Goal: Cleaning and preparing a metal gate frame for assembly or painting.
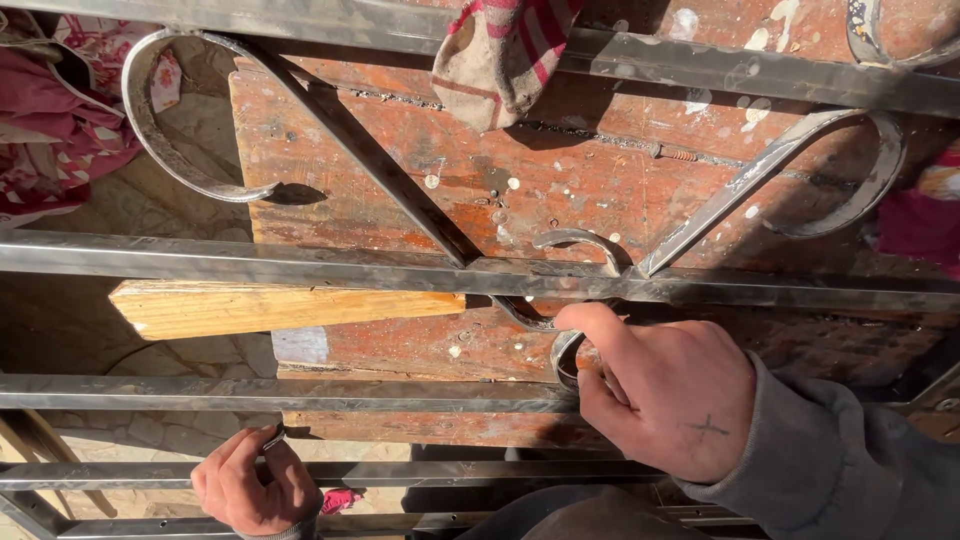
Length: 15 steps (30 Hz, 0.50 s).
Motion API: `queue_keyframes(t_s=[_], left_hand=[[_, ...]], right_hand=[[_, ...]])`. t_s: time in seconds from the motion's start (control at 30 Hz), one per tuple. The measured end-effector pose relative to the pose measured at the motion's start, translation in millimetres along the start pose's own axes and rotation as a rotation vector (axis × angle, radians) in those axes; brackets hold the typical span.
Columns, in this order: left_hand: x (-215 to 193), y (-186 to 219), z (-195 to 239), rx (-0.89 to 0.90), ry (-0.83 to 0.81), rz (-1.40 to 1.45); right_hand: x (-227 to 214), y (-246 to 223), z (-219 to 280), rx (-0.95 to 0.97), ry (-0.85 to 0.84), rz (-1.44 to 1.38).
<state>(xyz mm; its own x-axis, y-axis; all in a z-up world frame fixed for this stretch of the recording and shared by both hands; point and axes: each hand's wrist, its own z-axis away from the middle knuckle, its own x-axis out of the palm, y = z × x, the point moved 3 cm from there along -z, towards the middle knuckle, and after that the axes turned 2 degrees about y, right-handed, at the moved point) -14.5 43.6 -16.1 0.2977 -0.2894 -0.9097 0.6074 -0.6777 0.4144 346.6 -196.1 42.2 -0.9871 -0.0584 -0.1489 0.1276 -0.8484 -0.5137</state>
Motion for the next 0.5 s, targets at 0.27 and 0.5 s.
queue_keyframes(t_s=[0.27, 0.5], left_hand=[[-1.0, -6.0, 7.6, -0.004, -0.001, 0.021], [-2.1, -23.4, 10.5, 0.038, -0.024, 0.045]], right_hand=[[-55.3, -58.9, -26.9, -0.618, 0.702, 0.864], [-59.5, -63.5, -46.4, -0.623, 0.588, 0.883]])
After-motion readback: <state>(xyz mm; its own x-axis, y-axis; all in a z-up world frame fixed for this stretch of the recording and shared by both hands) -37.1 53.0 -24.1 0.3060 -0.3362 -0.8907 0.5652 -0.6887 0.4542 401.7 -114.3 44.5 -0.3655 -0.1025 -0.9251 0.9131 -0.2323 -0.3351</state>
